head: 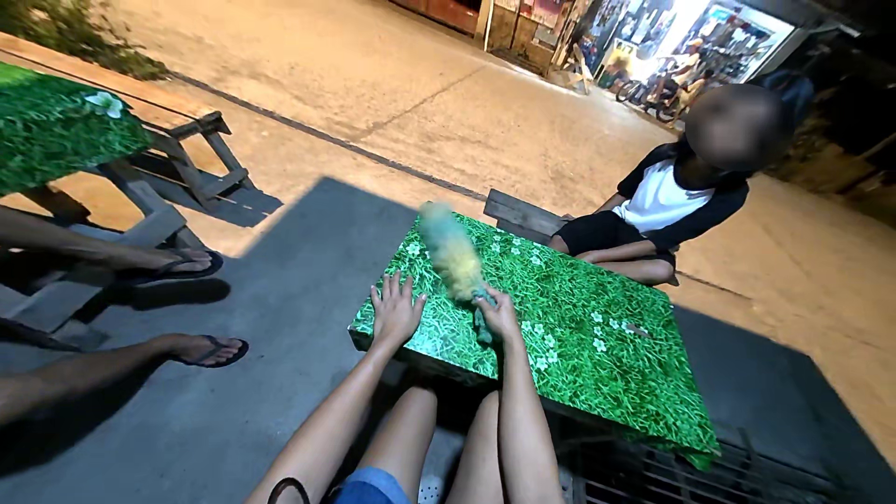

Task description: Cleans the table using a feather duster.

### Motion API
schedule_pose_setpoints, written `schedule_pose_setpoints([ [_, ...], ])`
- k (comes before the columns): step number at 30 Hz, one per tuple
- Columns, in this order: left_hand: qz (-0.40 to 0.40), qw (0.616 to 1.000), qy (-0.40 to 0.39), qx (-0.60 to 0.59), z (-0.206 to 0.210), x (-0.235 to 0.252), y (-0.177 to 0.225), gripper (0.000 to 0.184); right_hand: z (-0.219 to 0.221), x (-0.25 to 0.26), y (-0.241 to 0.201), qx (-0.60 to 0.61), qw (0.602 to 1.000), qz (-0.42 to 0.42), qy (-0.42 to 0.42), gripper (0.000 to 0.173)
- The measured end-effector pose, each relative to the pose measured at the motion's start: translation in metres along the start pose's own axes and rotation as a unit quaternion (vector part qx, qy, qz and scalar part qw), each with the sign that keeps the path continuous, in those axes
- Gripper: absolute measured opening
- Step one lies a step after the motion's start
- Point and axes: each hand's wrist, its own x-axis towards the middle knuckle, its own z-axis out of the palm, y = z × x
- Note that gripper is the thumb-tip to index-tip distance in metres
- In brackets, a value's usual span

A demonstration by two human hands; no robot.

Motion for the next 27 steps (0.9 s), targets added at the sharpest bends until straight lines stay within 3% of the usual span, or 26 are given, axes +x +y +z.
schedule_pose_setpoints([
  [3,0.003,1.000,0.004,-0.004,0.001,-0.001,-0.001,0.062,0.004,0.001,-0.002,-0.026,0.997,0.050,0.058,0.037],
  [6,0.003,1.000,0.007,0.000,0.003,-0.002,-0.001,0.062,0.015,0.004,-0.011,-0.090,0.979,0.118,0.142,0.044],
  [11,-0.003,1.000,0.002,-0.001,-0.001,-0.002,0.001,0.061,0.013,0.006,-0.007,-0.045,0.999,-0.003,0.004,0.040],
  [16,-0.010,1.000,-0.003,0.003,0.001,-0.003,0.000,0.062,0.030,0.014,-0.020,-0.098,0.983,0.098,0.121,0.040],
  [21,-0.011,1.000,-0.016,0.007,-0.002,-0.001,0.001,0.063,0.025,0.017,-0.018,-0.052,0.998,0.019,0.024,0.037],
  [25,-0.012,1.000,-0.007,0.003,0.000,-0.001,0.001,0.062,0.027,0.019,-0.018,-0.091,0.983,0.104,0.120,0.038],
  [27,-0.013,1.000,-0.004,0.005,0.002,-0.001,0.000,0.062,0.026,0.017,-0.014,-0.063,0.990,0.078,0.101,0.039],
])
